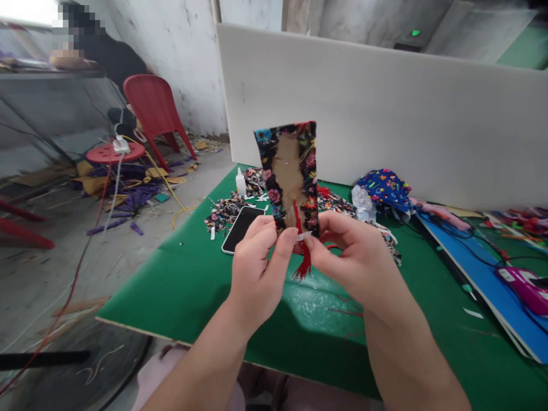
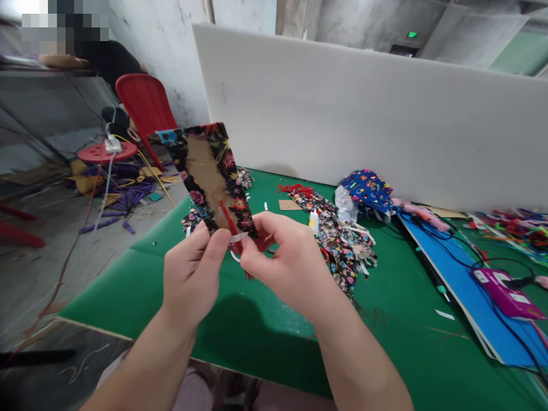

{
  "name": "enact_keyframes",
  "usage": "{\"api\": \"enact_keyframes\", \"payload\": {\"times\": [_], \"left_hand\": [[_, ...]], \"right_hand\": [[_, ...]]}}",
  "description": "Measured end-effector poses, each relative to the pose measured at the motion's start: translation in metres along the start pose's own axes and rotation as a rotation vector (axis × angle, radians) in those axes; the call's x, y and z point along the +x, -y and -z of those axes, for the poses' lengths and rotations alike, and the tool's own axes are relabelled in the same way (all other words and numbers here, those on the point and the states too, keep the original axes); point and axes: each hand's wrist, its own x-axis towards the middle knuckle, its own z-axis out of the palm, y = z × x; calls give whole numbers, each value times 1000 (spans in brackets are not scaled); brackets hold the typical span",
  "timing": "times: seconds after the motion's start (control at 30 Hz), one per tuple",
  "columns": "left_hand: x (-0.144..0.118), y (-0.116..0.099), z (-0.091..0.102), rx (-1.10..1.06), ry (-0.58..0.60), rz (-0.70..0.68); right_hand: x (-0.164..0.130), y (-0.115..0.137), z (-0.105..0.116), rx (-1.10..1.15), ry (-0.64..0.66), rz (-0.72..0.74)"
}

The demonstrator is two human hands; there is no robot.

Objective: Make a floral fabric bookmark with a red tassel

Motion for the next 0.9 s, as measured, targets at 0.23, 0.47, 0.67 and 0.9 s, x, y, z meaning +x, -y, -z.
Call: {"api": "enact_keyframes", "payload": {"times": [0.23, 0.47, 0.67, 0.9], "left_hand": [[3, 0, 4, 45, 40, -55], [2, -2, 4, 32, 110, 44], [5, -2, 9, 89, 216, 53], [7, 0, 10, 206, 138, -86]], "right_hand": [[1, 2, -2, 21, -46, 9], [3, 10, 1, 11, -10, -75], [0, 2, -1, 18, -42, -37], [-6, 4, -1, -176, -27, 37]]}}
